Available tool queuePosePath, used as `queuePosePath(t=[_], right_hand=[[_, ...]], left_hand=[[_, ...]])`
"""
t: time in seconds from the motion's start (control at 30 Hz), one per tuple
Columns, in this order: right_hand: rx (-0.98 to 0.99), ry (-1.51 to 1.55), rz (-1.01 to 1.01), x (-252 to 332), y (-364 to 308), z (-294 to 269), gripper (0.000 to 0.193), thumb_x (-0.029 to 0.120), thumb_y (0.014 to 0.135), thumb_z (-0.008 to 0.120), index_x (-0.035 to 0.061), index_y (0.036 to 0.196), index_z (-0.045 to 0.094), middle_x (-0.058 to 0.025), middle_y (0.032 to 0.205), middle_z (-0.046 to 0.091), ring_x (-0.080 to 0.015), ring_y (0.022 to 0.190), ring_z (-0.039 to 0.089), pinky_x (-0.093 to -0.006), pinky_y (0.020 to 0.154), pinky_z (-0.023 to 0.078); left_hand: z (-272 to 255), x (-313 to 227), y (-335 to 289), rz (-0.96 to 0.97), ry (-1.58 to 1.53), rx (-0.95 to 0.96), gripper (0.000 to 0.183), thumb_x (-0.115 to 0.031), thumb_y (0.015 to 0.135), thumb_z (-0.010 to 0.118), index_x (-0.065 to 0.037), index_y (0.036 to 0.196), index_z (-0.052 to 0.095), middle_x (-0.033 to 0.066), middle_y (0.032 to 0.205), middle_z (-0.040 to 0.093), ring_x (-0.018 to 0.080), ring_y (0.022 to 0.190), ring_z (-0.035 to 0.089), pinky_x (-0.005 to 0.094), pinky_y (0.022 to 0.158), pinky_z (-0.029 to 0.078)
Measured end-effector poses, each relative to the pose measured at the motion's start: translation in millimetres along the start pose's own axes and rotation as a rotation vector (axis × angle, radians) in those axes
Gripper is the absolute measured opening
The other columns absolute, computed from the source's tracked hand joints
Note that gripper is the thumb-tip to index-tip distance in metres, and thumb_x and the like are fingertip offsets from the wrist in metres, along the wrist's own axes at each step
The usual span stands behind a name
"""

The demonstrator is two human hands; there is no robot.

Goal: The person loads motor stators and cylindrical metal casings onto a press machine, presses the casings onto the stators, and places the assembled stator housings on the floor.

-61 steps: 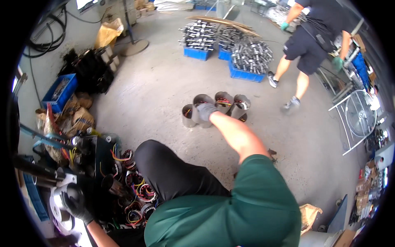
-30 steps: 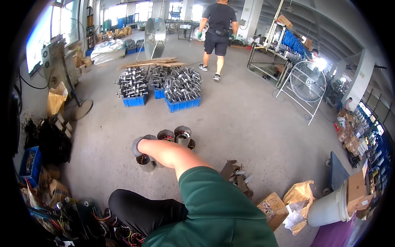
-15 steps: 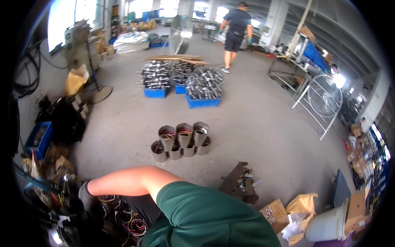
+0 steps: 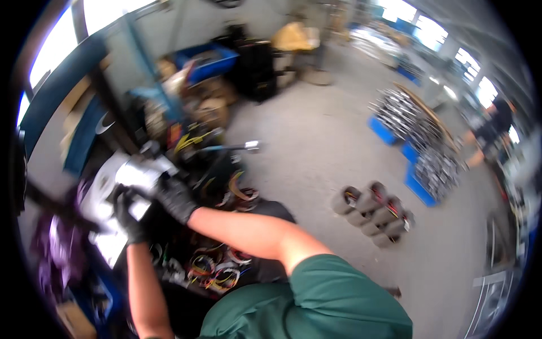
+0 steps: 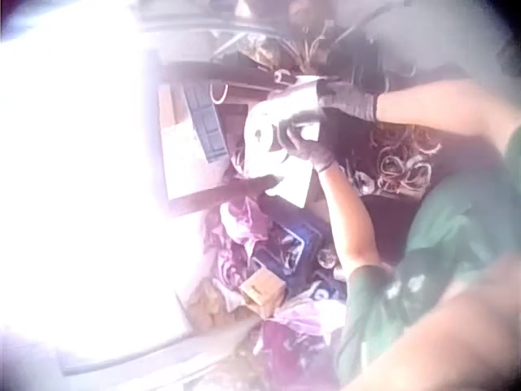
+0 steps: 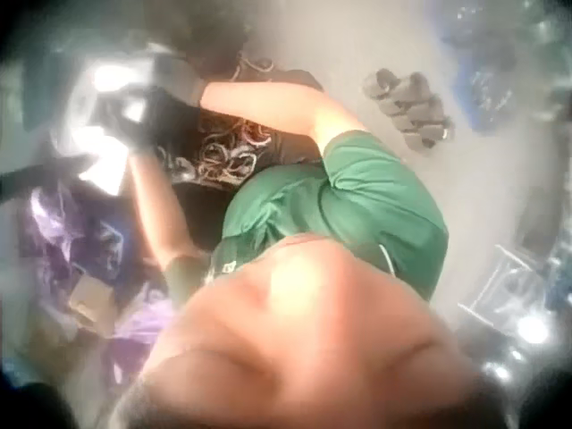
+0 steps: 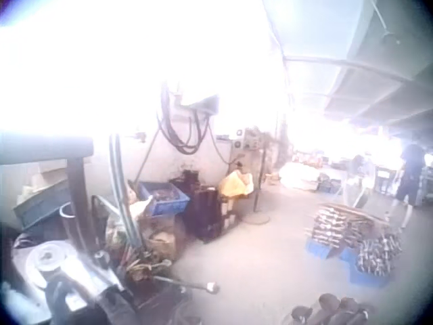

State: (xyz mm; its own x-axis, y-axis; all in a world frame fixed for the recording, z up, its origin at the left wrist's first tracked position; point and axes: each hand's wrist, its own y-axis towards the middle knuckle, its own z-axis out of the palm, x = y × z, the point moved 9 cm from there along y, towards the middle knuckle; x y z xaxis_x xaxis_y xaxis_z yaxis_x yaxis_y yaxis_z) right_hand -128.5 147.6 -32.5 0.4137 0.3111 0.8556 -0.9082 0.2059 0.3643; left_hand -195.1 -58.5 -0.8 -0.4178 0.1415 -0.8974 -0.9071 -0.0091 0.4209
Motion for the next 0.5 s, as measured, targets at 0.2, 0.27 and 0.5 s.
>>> queuePosePath(t=[0.2, 0.27, 0.5], right_hand=[[-0.149, -0.375, 0.121, 22.6, 0.0, -15.8, 0.034, 0.026, 0.104, 0.062, -0.0005, 0.125, 0.066, -0.0093, 0.12, 0.067, -0.0179, 0.108, 0.058, -0.0347, 0.098, 0.047], [-0.204, 0.018, 0.246, 15.9, 4.7, 3.0, 0.058, 0.029, 0.09, 0.079, -0.0039, 0.134, 0.059, -0.0121, 0.127, 0.062, -0.0201, 0.111, 0.059, -0.0341, 0.102, 0.047], [0.062, -0.207, 0.258, -18.6, 27.0, 15.0, 0.061, 0.021, 0.094, 0.074, -0.0055, 0.143, 0.051, -0.0144, 0.136, 0.061, -0.024, 0.124, 0.057, -0.036, 0.107, 0.046]], left_hand=[[7.2, 63.5, -33.5, -0.708, -0.407, -0.179, 0.03, -0.017, 0.094, 0.064, -0.015, 0.124, 0.07, 0.0021, 0.113, 0.072, 0.0204, 0.096, 0.062, 0.0343, 0.082, 0.053], [0.3, 57.3, -37.6, -0.75, -0.336, -0.164, 0.031, -0.02, 0.096, 0.062, -0.014, 0.125, 0.069, 0.0033, 0.118, 0.069, 0.0218, 0.091, 0.061, 0.0373, 0.077, 0.054], [25.4, 53.9, -34.7, -0.801, -0.542, -0.038, 0.029, -0.023, 0.1, 0.057, -0.012, 0.127, 0.062, 0.0067, 0.111, 0.068, 0.0193, 0.097, 0.068, 0.0338, 0.081, 0.061]])
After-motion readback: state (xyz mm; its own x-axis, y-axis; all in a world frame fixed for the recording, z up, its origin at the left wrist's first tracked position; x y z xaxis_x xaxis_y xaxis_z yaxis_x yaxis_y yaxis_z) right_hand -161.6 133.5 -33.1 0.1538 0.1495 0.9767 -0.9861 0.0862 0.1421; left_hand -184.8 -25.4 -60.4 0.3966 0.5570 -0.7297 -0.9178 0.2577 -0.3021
